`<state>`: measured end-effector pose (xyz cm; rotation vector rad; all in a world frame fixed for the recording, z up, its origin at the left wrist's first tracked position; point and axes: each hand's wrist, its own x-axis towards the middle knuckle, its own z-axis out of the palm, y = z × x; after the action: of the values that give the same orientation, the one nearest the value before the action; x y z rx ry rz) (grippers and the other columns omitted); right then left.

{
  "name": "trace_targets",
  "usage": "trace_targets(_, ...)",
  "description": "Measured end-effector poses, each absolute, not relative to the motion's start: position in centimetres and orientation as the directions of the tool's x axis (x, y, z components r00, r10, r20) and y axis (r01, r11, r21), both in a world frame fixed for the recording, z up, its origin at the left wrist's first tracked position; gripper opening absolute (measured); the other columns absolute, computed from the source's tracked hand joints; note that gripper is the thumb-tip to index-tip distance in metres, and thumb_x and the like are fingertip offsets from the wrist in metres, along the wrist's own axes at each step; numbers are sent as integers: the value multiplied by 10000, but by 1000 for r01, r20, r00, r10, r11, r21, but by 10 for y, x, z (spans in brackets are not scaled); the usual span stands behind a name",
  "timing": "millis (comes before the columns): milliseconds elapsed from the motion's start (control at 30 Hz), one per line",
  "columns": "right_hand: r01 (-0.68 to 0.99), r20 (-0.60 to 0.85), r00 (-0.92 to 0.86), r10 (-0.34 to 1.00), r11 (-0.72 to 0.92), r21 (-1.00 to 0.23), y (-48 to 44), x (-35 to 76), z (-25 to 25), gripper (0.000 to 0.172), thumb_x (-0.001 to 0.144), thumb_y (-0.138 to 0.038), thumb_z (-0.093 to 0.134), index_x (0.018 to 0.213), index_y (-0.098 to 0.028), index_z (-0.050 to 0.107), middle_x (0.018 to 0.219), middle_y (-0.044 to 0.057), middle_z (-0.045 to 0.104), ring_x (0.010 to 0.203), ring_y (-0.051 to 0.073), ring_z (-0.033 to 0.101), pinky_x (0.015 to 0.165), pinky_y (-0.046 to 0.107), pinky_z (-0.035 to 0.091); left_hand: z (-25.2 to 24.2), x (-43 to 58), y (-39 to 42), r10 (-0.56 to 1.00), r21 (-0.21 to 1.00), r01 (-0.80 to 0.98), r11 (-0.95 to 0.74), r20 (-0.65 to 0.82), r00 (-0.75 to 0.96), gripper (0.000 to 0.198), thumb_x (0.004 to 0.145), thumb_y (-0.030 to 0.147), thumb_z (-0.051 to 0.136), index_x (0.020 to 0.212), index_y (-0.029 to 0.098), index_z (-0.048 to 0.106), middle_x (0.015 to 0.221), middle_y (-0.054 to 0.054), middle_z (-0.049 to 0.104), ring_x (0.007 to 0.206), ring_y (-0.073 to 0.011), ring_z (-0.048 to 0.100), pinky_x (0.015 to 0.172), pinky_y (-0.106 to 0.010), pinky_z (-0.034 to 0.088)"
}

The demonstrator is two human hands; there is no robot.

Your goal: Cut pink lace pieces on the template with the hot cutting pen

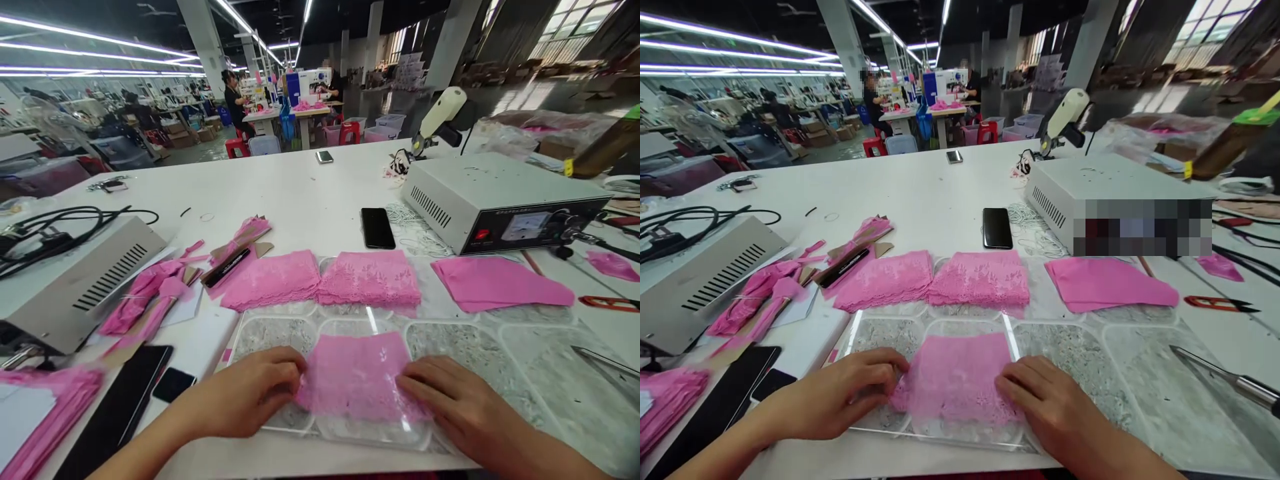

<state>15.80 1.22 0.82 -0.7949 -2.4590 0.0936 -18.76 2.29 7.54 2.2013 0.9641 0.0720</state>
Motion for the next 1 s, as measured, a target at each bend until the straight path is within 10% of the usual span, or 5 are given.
trace_targets(367, 423, 271, -677, 685, 663, -618, -2, 99, 27, 164, 910, -104, 491, 891, -209, 614, 809, 31, 656, 706, 136, 636, 637, 237, 530, 36, -154, 19, 487, 464, 374, -803, 149, 860, 215, 992, 248, 499, 1075, 196, 690, 1266, -59, 654, 1238, -232, 543, 1092, -389, 385)
trace_targets(1000, 485, 230, -730, 644, 725, -490, 0, 76, 5, 163, 942, -134, 455, 839, -186, 571, 762, 33, 631, 652, 146, 596, 591, 247, 453, 23, -162, 1, 487, 316, 430, -846, 127, 864, 312, 1011, 263, 420, 1231, 204, 633, 1366, -80, 584, 1343, -262, 465, 1178, -418, 266)
